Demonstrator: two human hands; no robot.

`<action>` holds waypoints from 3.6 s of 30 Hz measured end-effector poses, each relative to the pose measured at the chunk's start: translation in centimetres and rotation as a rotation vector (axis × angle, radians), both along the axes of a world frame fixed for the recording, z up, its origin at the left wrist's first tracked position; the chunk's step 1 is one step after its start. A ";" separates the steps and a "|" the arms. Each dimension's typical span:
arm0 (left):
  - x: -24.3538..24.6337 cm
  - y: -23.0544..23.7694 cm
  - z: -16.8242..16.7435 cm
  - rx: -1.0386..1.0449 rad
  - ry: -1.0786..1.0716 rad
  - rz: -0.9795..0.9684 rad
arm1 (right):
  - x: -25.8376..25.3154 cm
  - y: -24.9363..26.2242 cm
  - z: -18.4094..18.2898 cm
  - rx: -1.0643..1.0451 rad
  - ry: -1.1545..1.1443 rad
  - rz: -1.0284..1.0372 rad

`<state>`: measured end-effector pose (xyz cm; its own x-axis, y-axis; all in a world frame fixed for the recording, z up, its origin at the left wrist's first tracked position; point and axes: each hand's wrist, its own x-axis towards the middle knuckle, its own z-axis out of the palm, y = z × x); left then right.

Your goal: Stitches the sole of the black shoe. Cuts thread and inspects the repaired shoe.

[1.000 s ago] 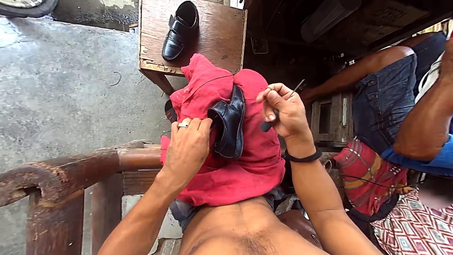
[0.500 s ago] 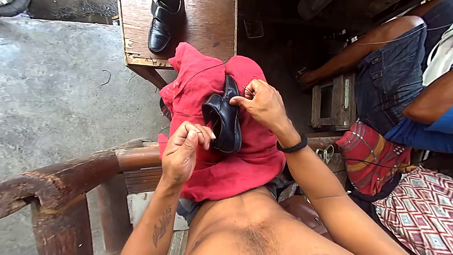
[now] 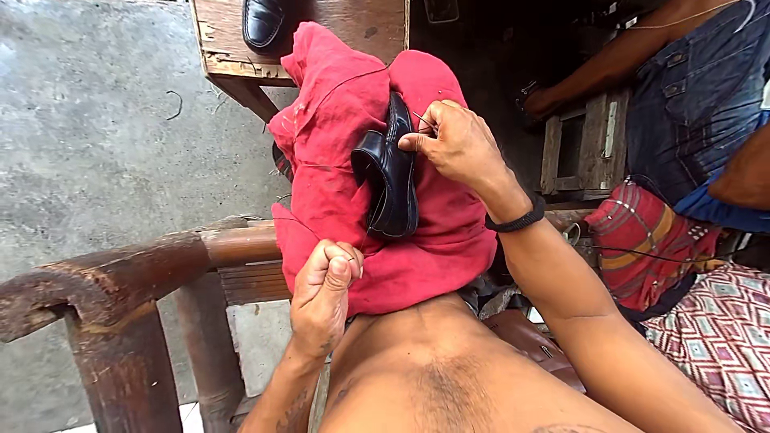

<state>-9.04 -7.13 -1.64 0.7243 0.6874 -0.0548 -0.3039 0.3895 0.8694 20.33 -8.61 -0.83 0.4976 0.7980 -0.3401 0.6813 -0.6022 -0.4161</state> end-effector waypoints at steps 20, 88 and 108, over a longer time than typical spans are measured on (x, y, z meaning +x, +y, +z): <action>10.9 5.1 -0.2 -0.053 0.532 -0.402 | 1.2 -6.8 -0.9 0.816 0.444 -0.368; -6.3 8.5 -1.2 -0.037 0.678 0.094 | 5.7 1.0 3.4 -0.233 -0.170 0.611; 6.1 7.0 -1.7 1.187 0.594 -0.044 | 4.6 1.0 3.1 -0.217 -0.159 0.481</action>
